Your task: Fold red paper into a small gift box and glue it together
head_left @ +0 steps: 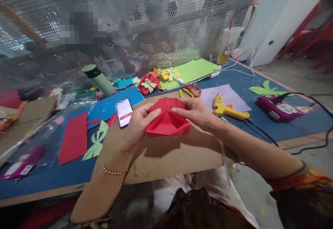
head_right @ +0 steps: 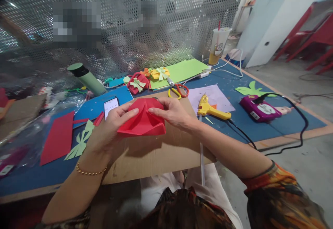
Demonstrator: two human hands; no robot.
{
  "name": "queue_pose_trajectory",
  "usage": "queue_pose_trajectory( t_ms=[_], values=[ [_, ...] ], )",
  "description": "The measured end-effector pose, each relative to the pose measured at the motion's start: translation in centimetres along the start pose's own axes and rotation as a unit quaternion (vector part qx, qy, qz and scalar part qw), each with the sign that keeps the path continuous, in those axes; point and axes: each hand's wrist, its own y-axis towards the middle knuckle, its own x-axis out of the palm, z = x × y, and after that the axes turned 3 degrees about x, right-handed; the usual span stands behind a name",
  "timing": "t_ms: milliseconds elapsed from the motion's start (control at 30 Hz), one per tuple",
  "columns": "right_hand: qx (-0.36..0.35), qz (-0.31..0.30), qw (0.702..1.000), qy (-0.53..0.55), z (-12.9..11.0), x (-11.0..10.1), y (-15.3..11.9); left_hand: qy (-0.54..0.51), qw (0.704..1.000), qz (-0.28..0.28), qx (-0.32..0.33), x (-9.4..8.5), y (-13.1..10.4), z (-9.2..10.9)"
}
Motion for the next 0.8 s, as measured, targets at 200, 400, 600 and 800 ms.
queue_pose_trajectory(
  t_ms=[200, 400, 600, 800],
  values=[
    [-0.008, 0.003, 1.0, -0.028, 0.2, -0.2, 0.0, 0.019, 1.0, 0.005, 0.016, -0.3, 0.4, -0.5],
    [-0.019, 0.007, 0.999, -0.046, 0.2, -0.2, 0.1, 0.047, 0.999, 0.006, 0.015, -0.2, 0.0, 0.1],
    [-0.009, 0.006, 0.997, -0.071, 0.0, -0.4, 0.1, 0.05, 0.998, 0.023, 0.041, -0.3, 0.5, -0.9],
    [-0.004, 0.003, 0.999, -0.052, -0.3, -0.6, 0.0, 0.044, 0.998, 0.014, 0.046, -0.4, 0.9, -1.5]
  ],
)
